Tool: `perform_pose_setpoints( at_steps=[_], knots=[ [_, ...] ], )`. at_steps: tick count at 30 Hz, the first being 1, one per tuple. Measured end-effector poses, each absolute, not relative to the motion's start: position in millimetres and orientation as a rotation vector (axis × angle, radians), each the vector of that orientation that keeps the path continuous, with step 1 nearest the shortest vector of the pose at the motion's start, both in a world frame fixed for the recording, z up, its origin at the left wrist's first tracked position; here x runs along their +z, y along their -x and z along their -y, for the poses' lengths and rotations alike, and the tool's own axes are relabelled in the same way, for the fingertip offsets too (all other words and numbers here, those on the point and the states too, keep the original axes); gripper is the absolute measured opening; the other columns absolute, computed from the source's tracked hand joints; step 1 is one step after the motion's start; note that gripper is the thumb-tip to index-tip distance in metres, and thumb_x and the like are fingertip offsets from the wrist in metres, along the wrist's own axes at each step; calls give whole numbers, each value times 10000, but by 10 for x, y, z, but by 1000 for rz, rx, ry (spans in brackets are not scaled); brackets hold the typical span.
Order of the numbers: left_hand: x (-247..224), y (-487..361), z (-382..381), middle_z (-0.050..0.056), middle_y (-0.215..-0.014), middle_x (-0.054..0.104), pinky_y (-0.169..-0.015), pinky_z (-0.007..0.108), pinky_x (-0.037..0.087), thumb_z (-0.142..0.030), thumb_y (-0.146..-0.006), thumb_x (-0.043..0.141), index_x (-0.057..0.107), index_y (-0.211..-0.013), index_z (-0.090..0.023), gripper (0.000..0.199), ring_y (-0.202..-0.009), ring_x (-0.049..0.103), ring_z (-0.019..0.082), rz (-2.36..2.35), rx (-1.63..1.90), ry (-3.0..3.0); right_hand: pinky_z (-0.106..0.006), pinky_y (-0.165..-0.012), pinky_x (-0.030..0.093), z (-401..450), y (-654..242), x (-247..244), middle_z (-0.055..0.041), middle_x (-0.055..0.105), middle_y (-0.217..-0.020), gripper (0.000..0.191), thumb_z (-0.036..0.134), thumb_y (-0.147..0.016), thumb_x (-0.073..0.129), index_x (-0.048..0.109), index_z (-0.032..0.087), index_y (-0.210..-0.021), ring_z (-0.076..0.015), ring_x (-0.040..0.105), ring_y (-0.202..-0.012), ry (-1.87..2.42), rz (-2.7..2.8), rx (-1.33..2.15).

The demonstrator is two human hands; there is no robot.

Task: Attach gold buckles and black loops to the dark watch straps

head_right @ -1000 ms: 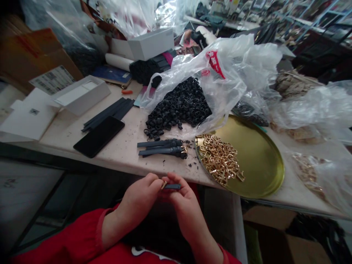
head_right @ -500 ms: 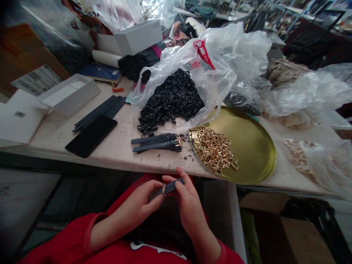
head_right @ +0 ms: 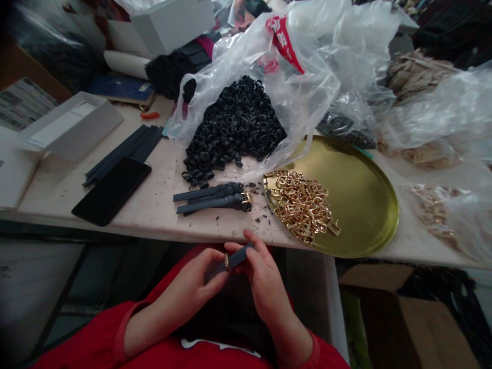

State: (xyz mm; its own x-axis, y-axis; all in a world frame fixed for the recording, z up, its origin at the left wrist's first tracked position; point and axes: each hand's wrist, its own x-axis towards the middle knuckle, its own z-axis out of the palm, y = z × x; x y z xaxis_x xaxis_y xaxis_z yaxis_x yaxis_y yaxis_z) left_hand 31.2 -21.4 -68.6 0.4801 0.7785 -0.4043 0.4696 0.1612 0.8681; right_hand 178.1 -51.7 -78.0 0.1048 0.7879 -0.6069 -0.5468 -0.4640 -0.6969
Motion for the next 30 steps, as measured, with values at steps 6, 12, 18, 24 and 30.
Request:
perform_pose_setpoints(
  at_steps=[6, 12, 18, 24, 30],
  knots=[
    [-755, -300, 210, 22, -952, 625, -762, 285, 433, -235, -813, 514, 552, -977, -195, 173, -858, 583, 168, -1175, 270, -1561, -364, -804, 445, 494, -1792, -812, -68, 688, -1006, 432, 354, -854, 478, 401, 217, -1257, -201, 609, -904, 1364, 346, 1593],
    [-770, -305, 212, 41, -964, 625, -772, 306, 430, -235, -811, 504, 551, -991, -187, 193, -864, 581, 186, -1179, 266, -1633, -375, -820, 446, 487, -1788, -790, -73, 685, -1019, 441, 361, -853, 482, 402, 223, -1264, -205, 613, -900, 1400, 371, 1594],
    [-536, -235, 85, 21, -767, 586, -624, 244, 431, -331, -890, 359, 525, -854, -158, 242, -657, 552, 124, -1041, 288, -1414, -365, -868, 450, 536, -1843, -681, -47, 640, -1126, 431, 403, -823, 546, 479, 270, -1228, -194, 599, -970, 1221, 450, 1611],
    [-385, -206, 140, -7, -676, 541, -462, 180, 366, -442, -859, 391, 463, -862, -140, 310, -492, 500, 70, -825, 234, -983, -310, -817, 444, 605, -1815, -659, -13, 670, -944, 298, 316, -776, 627, 610, 225, -1060, -156, 610, -828, 1226, 620, 1731],
    [-368, -159, 316, -32, -627, 521, -426, 147, 329, -432, -858, 400, 456, -849, -142, 296, -435, 447, 38, -833, 215, -969, -233, -655, 414, 671, -1709, -645, 25, 632, -717, 195, 301, -717, 684, 647, 188, -872, -97, 542, -633, 1127, 427, 1806]
  ],
)
